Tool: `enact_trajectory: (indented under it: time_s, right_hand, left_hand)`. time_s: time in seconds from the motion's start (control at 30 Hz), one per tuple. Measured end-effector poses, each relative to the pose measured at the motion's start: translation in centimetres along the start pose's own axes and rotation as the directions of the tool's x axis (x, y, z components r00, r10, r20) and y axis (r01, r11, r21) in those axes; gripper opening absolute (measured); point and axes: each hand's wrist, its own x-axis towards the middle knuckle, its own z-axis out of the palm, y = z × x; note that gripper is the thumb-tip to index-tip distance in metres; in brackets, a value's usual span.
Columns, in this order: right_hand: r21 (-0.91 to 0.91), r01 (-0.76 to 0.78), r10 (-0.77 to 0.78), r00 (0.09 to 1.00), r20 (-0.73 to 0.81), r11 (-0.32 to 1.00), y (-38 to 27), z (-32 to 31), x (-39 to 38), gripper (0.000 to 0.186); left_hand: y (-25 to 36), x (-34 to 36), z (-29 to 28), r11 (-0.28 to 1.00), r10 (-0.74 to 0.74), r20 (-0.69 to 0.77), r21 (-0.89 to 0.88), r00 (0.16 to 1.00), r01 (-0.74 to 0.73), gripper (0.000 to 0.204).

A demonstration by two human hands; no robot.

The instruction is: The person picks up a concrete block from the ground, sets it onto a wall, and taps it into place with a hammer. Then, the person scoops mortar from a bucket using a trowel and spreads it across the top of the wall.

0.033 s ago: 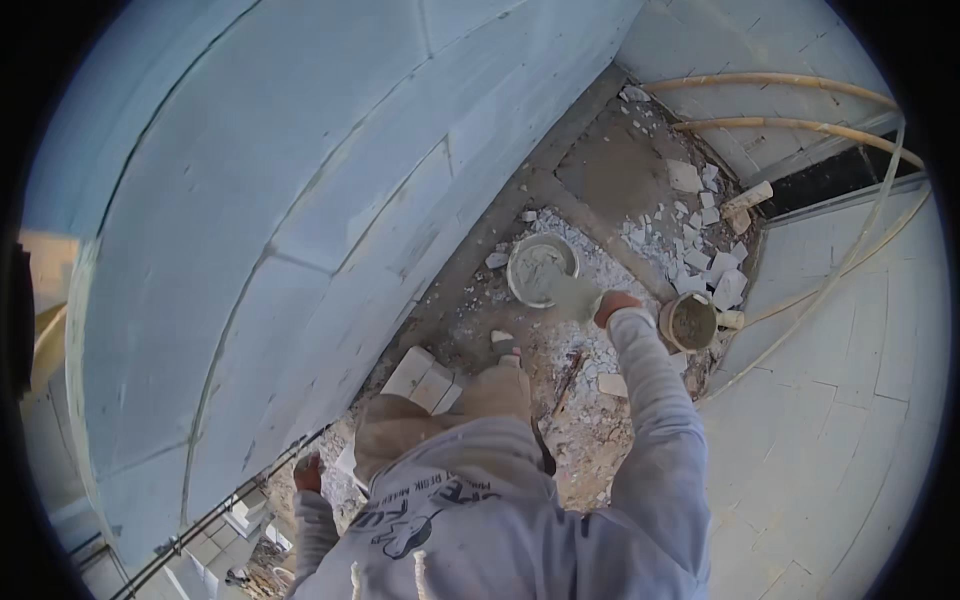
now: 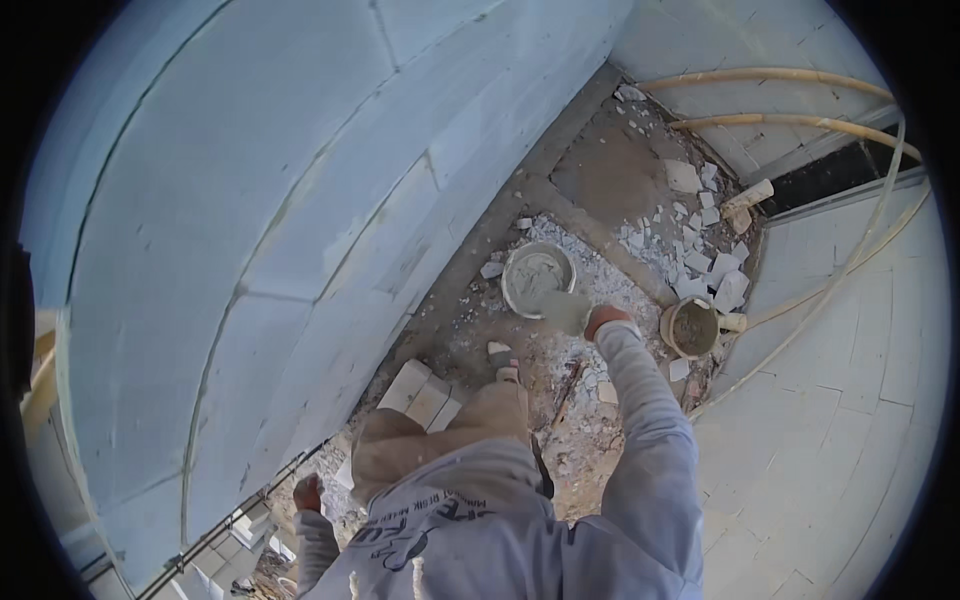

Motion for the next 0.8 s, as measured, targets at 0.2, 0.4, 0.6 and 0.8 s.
enact_trajectory:
  time_s: [0.2,0.4,0.6,0.8]
  right_hand:
    - [0.068,-0.129,0.121,0.986,0.113,0.989,0.2,11.4,19.2,0.027]
    - [0.184,-0.185,0.176,0.982,0.061,0.965,-3.6,14.5,36.0,0.024]
    - [0.039,-0.131,0.128,0.989,0.078,0.991,-6.4,15.7,40.6,0.024]
    - [0.06,-0.122,0.124,0.992,-0.023,0.991,-9.0,17.5,38.4,0.024]
  left_hand:
    - [10.8,-5.4,5.5,0.636,0.054,0.402,0.692,0.914,-0.343,0.024]
    - [25.7,-1.8,15.2,0.876,-0.15,0.194,0.482,0.97,0.039,0.035]
    - [31.7,-3.6,26.0,0.844,-0.338,0.473,0.535,0.813,0.04,0.036]
    - [29.8,-3.5,25.7,0.842,-0.391,0.45,0.527,0.803,0.115,0.04]
